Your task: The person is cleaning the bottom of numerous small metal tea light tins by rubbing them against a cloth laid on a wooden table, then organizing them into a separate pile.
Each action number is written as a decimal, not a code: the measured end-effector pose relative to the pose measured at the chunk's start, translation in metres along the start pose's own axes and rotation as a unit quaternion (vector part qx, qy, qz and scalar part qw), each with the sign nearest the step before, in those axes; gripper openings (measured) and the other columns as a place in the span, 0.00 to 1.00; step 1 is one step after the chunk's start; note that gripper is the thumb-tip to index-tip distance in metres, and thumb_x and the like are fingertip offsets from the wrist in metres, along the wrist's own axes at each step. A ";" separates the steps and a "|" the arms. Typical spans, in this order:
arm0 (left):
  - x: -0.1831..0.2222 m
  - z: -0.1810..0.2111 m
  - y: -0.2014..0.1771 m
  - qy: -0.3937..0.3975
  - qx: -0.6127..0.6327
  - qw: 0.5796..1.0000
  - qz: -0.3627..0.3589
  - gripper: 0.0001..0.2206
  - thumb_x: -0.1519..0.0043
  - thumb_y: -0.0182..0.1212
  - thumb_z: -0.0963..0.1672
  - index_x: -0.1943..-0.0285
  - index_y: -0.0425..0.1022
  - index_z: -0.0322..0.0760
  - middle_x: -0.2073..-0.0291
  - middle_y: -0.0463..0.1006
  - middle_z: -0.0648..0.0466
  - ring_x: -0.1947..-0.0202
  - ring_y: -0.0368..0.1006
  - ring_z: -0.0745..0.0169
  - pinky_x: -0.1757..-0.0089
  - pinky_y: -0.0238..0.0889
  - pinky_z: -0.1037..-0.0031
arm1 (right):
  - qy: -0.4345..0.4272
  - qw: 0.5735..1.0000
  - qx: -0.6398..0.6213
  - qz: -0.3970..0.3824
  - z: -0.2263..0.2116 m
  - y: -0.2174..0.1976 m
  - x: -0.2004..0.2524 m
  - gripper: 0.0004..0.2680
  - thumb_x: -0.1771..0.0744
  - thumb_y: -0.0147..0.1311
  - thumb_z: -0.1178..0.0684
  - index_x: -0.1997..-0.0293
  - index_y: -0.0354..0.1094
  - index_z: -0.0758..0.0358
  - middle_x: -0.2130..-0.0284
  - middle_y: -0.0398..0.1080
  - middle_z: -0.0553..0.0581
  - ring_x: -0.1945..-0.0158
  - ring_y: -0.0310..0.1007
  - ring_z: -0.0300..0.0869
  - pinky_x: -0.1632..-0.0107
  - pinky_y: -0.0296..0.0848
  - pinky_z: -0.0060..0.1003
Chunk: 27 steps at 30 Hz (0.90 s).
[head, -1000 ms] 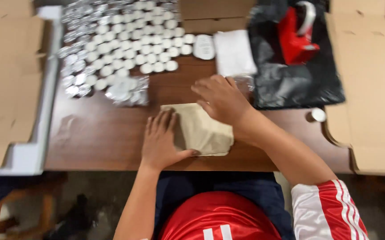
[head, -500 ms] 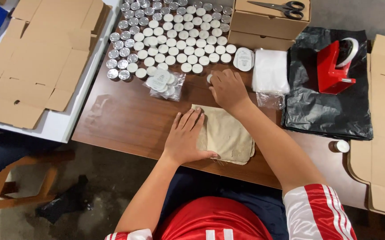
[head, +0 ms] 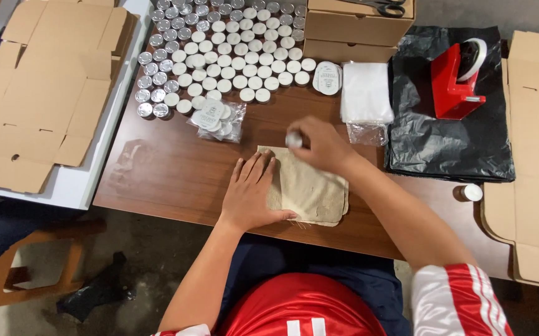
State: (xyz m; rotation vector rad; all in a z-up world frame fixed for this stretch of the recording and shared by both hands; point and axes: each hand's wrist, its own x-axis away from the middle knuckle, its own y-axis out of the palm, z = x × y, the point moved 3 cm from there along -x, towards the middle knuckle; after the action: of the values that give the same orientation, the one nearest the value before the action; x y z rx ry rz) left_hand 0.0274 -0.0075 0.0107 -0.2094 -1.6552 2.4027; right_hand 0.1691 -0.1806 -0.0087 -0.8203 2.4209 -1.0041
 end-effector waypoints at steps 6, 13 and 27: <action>0.002 0.002 0.003 0.015 -0.042 0.999 0.031 0.58 0.59 0.67 0.68 0.24 0.56 0.35 0.24 0.52 0.46 0.24 0.44 0.50 0.30 0.35 0.49 | -0.117 0.991 0.017 -0.055 -0.012 0.025 0.071 0.11 0.36 0.64 0.48 0.51 0.76 0.55 0.58 0.74 0.60 0.53 0.75 0.56 0.48 0.71 0.49; -0.002 -0.001 0.009 0.012 -0.017 0.999 0.027 0.58 0.59 0.66 0.69 0.24 0.57 0.36 0.24 0.53 0.47 0.24 0.44 0.50 0.30 0.35 0.48 | -0.082 0.990 0.109 -0.027 -0.010 0.002 0.063 0.11 0.34 0.58 0.40 0.50 0.76 0.44 0.56 0.74 0.51 0.50 0.71 0.48 0.48 0.64 0.44; -0.002 -0.003 0.011 0.016 -0.017 0.999 0.036 0.59 0.60 0.65 0.70 0.25 0.58 0.35 0.25 0.55 0.47 0.24 0.45 0.49 0.30 0.35 0.48 | -0.092 0.981 0.170 0.025 0.005 0.002 0.062 0.11 0.34 0.58 0.39 0.49 0.73 0.44 0.54 0.71 0.48 0.47 0.68 0.43 0.47 0.61 0.42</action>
State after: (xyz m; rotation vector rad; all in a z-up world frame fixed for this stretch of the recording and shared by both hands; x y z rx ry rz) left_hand 0.0293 -0.0097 -0.0007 -0.3162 -1.7029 2.4105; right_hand 0.1246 -0.2221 -0.0208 -0.6946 2.0278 -1.2207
